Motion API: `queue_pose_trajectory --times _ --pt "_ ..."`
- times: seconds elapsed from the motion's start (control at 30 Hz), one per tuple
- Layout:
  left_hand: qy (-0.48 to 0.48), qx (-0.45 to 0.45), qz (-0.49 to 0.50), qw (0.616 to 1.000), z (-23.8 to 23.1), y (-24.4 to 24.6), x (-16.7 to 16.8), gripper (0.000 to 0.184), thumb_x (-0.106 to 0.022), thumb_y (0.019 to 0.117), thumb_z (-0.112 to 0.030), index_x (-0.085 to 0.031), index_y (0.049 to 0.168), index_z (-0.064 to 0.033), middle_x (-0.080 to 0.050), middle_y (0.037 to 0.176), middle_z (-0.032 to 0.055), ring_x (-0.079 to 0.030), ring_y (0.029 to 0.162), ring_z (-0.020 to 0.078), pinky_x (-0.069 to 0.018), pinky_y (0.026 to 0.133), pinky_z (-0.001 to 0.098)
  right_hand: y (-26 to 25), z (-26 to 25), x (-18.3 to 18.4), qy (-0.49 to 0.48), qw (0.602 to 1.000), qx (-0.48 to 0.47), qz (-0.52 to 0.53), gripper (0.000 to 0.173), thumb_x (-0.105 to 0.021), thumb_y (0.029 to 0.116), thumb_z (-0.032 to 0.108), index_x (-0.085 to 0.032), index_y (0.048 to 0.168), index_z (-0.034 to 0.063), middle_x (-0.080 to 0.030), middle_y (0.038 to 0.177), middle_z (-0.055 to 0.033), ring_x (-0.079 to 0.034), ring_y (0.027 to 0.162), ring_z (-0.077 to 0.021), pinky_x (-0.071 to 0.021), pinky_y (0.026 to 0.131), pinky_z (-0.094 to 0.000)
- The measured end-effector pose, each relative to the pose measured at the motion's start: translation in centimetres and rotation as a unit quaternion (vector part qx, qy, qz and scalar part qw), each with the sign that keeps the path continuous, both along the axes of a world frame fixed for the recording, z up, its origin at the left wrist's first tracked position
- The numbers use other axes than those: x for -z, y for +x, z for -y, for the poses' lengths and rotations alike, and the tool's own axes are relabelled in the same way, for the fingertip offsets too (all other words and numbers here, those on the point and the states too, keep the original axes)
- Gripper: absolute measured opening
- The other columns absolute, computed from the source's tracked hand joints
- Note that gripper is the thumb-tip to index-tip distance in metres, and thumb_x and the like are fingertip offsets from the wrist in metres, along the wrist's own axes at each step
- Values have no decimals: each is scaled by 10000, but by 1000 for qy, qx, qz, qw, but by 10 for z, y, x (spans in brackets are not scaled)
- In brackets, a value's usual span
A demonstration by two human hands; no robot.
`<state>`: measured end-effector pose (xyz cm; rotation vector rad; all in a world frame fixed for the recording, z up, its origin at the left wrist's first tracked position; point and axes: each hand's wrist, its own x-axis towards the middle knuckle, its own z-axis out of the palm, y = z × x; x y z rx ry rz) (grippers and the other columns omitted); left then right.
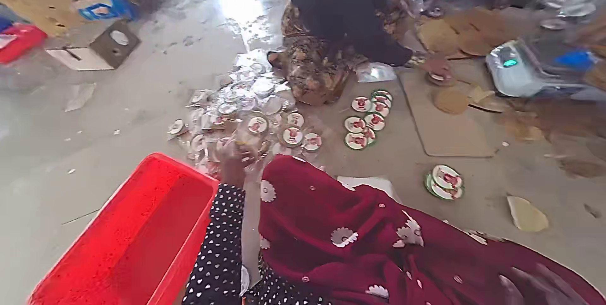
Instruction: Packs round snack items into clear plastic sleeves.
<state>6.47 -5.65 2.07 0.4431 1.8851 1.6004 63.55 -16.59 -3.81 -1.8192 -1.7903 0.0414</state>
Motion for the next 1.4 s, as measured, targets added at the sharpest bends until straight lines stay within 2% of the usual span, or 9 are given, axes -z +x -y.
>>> queue_pose_trajectory --times 0.1,0.17,0.27,0.4,0.53,0.83,1.13,1.3,1.4 --pt "22 26 70 997 7 -8 23 422 -332 1123 -123 -318 1523 9 -510 1369 263 -619 1056 319 -532 892 496 -2 0 -4 -22 1000 -12 10 391 -596 989 297 -713 1140 -43 -587 1374 -308 -492 1353 -500 -344 1173 -562" --pt "162 88 -35 982 15 -5 56 432 -247 1072 -19 -223 1432 217 -438 1275 445 -650 963 346 -583 738 422 -7 -4 -8 -22 999 3 26 403 -581 970 331 -727 1115 -15 -611 1364 -269 -543 1313 -473 -402 1110 -592" --pt "-70 -84 142 984 -14 24 -8 417 -216 1134 -163 -307 1520 -32 -450 1425 212 -562 1144 296 -471 973 471 -7 -12 -10 -31 999 10 18 387 -591 966 345 -735 1110 17 -626 1367 -225 -573 1300 -425 -431 1097 -584" --pt "-61 34 5 998 -25 3 43 472 -361 1105 -259 -323 1546 -93 -470 1409 176 -600 1075 208 -541 825 385 -10 -30 -15 -16 999 8 -47 296 -630 966 249 -736 1121 21 -702 1249 -172 -667 1180 -337 -524 999 -523" --pt "-52 117 -17 992 -68 45 6 436 -637 1001 -237 -521 1391 -81 -591 1287 80 -598 1054 154 -513 885 366 -27 -76 -15 -95 987 1 -130 197 -687 962 192 -744 1061 32 -753 970 -108 -727 869 -206 -599 816 -427" --pt "-71 353 -36 932 -80 194 40 232 -613 1005 -86 -615 1182 64 -645 1101 171 -626 937 206 -539 830 388 -102 -188 52 -436 895 -70 -60 574 -754 882 494 -692 1196 17 -694 1159 -213 -645 1129 -386 -487 972 -606" --pt "-98 362 -68 924 -79 206 47 218 -623 1005 -91 -623 1164 59 -638 1087 171 -624 924 207 -534 823 375 -97 -190 59 -395 903 -40 -162 265 -713 939 264 -755 1072 39 -720 1093 -178 -662 1077 -344 -485 963 -573" --pt "-43 478 -405 778 -62 221 33 364 -632 992 -203 -647 1296 -4 -645 1312 224 -621 1228 380 -493 1040 561 -111 -171 41 -259 946 -141 -138 280 -535 1048 197 -745 1201 93 -739 1167 -124 -682 1134 -284 -497 1032 -496" --pt "64 529 -488 691 -43 243 51 494 -730 920 -306 -662 1326 -33 -597 1410 229 -487 1392 427 -363 1176 576 -125 -152 41 -72 963 -237 -106 214 -622 988 198 -775 1028 53 -753 1018 -149 -708 1020 -336 -546 923 -522"
